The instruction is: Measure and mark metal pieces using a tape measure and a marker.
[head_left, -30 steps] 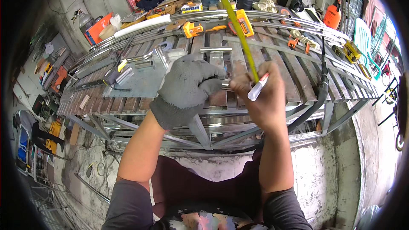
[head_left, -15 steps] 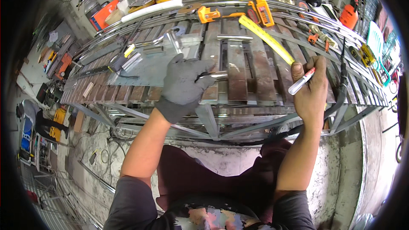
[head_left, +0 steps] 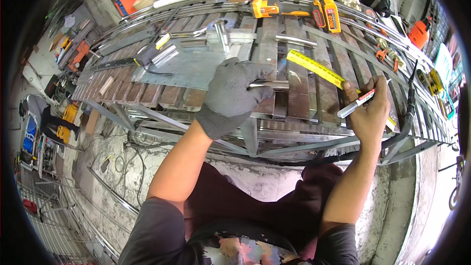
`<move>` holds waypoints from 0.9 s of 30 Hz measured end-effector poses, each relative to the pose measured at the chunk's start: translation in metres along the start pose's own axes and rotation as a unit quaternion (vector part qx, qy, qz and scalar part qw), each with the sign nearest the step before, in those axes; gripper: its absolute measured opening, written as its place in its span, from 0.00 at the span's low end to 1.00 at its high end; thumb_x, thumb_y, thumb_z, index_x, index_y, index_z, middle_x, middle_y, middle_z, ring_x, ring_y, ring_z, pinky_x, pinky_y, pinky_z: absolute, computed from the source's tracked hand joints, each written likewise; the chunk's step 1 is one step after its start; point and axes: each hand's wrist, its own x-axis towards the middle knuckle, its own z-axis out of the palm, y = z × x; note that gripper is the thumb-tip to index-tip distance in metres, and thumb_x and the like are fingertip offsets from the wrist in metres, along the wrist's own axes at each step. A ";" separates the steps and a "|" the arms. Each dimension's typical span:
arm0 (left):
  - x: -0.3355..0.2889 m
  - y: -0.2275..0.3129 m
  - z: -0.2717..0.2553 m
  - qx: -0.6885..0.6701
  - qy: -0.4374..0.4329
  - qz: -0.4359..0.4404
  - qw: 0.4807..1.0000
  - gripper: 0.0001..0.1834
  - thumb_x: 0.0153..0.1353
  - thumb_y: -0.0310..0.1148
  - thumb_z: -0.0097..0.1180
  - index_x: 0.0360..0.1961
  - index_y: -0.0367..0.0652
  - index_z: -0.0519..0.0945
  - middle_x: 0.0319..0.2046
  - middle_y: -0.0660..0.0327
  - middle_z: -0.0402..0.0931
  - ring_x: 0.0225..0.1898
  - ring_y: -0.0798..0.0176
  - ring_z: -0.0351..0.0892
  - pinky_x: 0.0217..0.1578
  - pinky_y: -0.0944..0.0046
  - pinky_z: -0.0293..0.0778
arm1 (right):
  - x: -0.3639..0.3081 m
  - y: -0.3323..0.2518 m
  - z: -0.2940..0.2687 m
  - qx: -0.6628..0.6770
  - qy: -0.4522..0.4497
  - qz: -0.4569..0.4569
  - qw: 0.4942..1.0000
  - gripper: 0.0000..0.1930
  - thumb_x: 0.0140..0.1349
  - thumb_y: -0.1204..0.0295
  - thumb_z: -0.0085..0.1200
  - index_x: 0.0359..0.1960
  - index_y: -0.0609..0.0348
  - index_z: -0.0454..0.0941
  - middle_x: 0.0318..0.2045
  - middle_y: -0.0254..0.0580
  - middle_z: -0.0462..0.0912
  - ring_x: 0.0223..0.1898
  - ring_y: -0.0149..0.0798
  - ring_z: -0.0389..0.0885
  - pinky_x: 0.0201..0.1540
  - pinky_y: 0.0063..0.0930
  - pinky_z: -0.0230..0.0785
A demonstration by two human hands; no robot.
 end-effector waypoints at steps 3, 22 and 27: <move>0.000 0.000 0.000 -0.014 0.018 0.011 1.000 0.19 0.64 0.38 0.79 0.55 0.43 0.95 0.44 0.47 0.94 0.48 0.36 0.89 0.59 0.40 0.80 | 0.001 0.005 0.002 -0.012 -0.011 -0.025 1.000 0.29 0.66 0.65 0.87 0.41 0.56 0.69 0.28 0.36 0.73 0.31 0.37 0.69 0.36 0.37 0.68; 0.001 -0.006 -0.001 -0.064 -0.025 0.000 0.998 0.21 0.62 0.36 0.79 0.57 0.45 0.98 0.49 0.48 0.96 0.53 0.38 0.90 0.61 0.42 0.81 | 0.004 0.004 -0.001 0.081 -0.105 0.006 0.991 0.34 0.46 0.68 0.95 0.41 0.58 0.74 0.28 0.39 0.77 0.30 0.41 0.75 0.37 0.41 0.73; 0.003 -0.005 -0.003 -0.062 -0.035 0.022 0.997 0.20 0.62 0.33 0.79 0.56 0.43 0.98 0.50 0.50 0.95 0.54 0.42 0.90 0.61 0.45 0.82 | 0.004 0.004 -0.001 0.083 -0.115 0.022 0.990 0.34 0.47 0.68 0.95 0.41 0.58 0.73 0.28 0.39 0.77 0.31 0.42 0.75 0.38 0.41 0.73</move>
